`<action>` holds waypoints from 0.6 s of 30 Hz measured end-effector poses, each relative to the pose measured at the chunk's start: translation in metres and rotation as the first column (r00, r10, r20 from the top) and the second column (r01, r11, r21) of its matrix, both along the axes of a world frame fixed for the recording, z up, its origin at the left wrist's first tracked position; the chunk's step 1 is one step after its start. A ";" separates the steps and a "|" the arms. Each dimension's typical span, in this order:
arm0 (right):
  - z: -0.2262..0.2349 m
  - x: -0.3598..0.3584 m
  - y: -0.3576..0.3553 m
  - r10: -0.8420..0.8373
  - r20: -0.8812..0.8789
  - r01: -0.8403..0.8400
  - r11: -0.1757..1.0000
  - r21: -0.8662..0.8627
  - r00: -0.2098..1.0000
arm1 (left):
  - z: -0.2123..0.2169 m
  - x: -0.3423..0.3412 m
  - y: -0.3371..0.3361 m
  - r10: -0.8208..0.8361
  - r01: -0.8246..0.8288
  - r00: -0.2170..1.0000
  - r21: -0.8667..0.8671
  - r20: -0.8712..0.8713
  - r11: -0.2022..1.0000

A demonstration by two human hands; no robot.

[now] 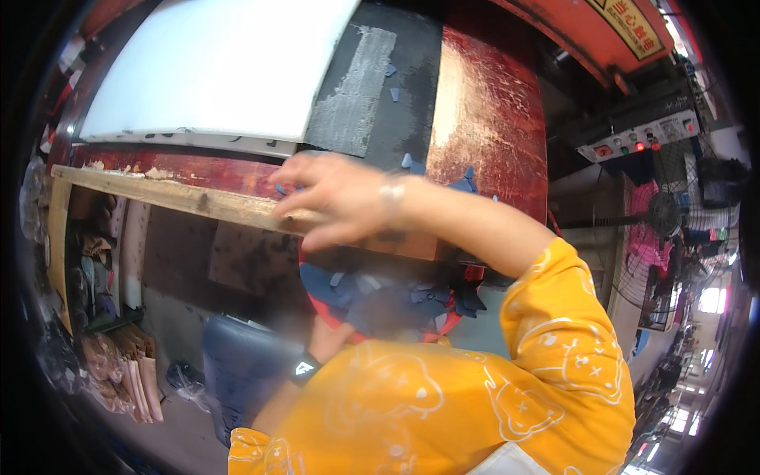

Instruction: The person collects blue rubber scraps from a machine surface into a red basket and transfers them into a white sack. They then place a large blue rubber sheet onto the machine, align it, and use a wooden block to press and smooth the sheet against the machine surface.

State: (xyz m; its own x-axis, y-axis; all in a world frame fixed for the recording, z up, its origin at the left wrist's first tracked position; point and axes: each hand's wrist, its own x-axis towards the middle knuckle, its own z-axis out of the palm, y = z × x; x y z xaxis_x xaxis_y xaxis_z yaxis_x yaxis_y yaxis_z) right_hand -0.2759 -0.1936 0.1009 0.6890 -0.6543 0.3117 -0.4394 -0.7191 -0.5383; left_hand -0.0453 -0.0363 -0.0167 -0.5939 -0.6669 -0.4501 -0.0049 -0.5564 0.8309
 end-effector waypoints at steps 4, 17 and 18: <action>-0.018 -0.017 0.045 0.003 -0.198 0.026 0.990 0.142 0.980 | 0.001 -0.003 -0.001 -0.007 0.009 0.999 0.039 -0.041 0.999; 0.003 -0.036 0.085 0.111 -0.335 -0.074 0.990 0.122 0.935 | -0.007 -0.008 -0.003 -0.123 0.118 0.992 0.106 0.039 0.987; 0.010 -0.052 0.097 0.060 -0.262 -0.036 0.995 0.097 0.963 | -0.007 -0.008 -0.004 -0.098 0.100 0.995 0.091 -0.020 0.991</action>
